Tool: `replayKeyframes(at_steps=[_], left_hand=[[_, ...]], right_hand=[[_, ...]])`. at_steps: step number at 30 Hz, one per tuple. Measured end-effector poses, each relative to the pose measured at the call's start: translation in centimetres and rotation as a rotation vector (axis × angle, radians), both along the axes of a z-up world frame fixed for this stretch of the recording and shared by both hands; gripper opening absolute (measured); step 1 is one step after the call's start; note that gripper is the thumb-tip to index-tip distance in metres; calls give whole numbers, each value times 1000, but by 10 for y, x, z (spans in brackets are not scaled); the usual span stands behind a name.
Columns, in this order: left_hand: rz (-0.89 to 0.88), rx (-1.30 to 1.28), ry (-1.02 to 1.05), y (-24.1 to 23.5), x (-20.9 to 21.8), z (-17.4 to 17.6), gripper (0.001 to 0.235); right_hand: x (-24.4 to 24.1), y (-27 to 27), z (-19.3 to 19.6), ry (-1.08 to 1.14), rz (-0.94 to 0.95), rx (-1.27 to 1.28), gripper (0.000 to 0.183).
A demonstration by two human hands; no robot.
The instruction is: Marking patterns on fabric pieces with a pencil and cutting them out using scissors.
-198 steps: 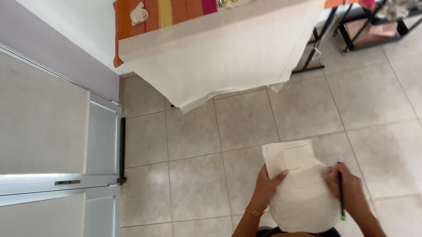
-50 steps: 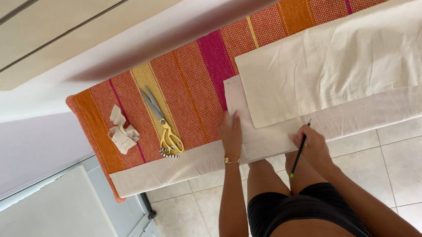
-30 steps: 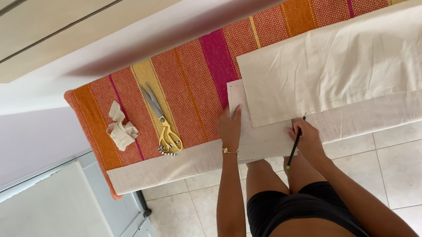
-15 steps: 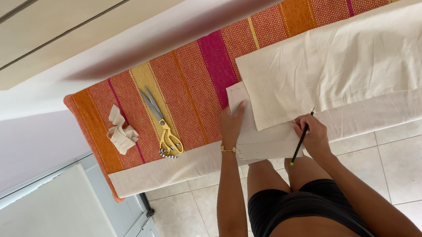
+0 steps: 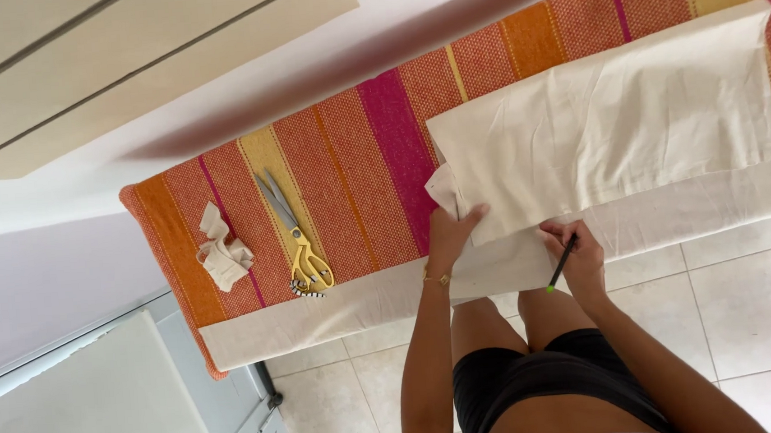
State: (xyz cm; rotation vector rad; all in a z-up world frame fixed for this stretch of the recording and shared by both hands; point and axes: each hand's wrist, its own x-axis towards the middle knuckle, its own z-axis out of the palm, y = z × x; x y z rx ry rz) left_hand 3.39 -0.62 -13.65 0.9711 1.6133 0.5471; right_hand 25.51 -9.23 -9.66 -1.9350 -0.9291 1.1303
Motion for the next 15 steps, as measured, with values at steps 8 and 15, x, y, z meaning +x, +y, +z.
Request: replayKeyframes(at_steps=[8, 15], left_hand=[[69, -23, -725, -21, -10, 61, 68], [18, -34, -810, -39, -11, 59, 70]], right_hand=[[44, 18, -71, 460, -591, 272, 47], [67, -19, -26, 298, -489, 251, 49]])
